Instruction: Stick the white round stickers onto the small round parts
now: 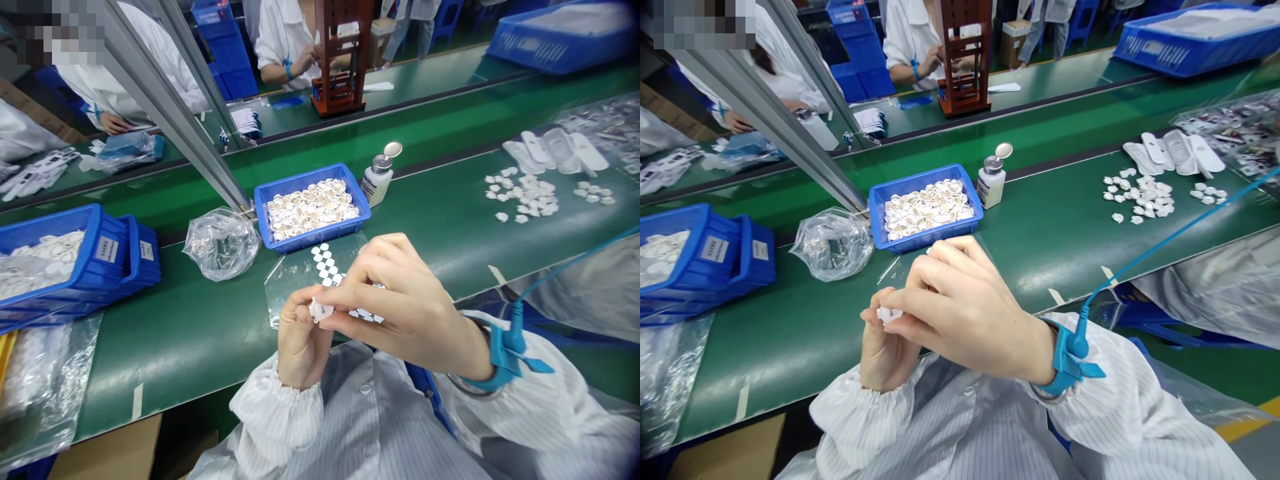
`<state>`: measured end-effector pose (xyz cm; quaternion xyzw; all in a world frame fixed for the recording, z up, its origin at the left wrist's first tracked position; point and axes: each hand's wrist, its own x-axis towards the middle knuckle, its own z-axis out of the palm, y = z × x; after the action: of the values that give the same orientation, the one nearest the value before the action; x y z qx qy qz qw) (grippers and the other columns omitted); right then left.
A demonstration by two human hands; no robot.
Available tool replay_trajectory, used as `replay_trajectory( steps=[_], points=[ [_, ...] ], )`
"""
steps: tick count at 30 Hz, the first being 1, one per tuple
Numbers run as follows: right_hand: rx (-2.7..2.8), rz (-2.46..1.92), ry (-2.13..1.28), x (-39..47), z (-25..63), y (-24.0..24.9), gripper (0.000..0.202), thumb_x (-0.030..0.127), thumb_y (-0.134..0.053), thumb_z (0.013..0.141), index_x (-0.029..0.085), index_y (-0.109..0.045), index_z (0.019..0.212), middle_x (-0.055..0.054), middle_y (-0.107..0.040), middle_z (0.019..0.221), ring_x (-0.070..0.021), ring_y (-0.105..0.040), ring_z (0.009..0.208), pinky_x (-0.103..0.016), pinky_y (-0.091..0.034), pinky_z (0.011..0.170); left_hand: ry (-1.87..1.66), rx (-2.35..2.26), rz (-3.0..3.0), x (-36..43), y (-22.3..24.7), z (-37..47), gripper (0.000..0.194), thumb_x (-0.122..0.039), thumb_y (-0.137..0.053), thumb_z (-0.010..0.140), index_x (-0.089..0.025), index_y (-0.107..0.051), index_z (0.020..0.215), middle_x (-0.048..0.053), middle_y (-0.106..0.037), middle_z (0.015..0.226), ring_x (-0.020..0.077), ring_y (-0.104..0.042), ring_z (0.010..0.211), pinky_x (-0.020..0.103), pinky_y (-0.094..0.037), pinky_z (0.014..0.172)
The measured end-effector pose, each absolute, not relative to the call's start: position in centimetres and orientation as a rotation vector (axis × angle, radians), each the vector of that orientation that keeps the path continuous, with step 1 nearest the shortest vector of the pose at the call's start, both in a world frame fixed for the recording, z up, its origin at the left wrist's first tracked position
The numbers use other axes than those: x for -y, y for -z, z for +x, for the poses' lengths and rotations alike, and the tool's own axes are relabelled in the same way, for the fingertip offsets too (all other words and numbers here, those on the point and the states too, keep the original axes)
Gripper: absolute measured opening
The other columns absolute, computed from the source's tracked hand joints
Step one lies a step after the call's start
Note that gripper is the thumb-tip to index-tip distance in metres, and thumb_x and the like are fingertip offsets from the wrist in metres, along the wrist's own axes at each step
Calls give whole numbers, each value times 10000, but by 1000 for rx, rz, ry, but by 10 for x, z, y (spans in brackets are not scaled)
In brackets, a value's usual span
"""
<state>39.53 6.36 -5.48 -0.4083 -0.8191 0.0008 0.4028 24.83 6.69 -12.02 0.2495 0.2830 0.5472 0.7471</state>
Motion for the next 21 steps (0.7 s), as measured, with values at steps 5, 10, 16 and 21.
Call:
replay_trajectory(
  steps=[5,10,16,21],
  points=[
    [2056,-1017,12,-64,395,55,141,258,-598,933,187,-708,882,20,-576,669,-128,-505,696,-323,-370,729,-1206,-622,557,-67,120,247,271,-505,-815,655,-297,-775,824,-39,-747,777,115,-690,716,237,-563,719],
    [2067,-1020,12,-63,397,55,156,264,-582,944,183,-705,892,13,-586,682,-132,-517,704,-325,-373,741,-1198,-644,553,-65,119,249,300,-517,-815,648,-284,-770,830,-35,-747,774,126,-688,710,263,-568,732],
    [2031,-1036,-32,-61,399,55,146,304,-653,904,208,-685,1009,27,-595,704,-124,-526,706,-321,-388,761,-1210,-589,586,-66,114,254,289,-522,-753,734,-254,-754,840,-37,-739,700,128,-699,703,257,-562,746],
    [1957,-1047,-66,-57,402,59,178,311,-692,875,195,-657,1006,27,-609,718,-124,-567,731,-326,-416,752,-1192,-555,526,-66,113,252,248,-515,-762,727,-309,-755,865,-64,-758,701,153,-727,816,317,-541,866]
  ],
)
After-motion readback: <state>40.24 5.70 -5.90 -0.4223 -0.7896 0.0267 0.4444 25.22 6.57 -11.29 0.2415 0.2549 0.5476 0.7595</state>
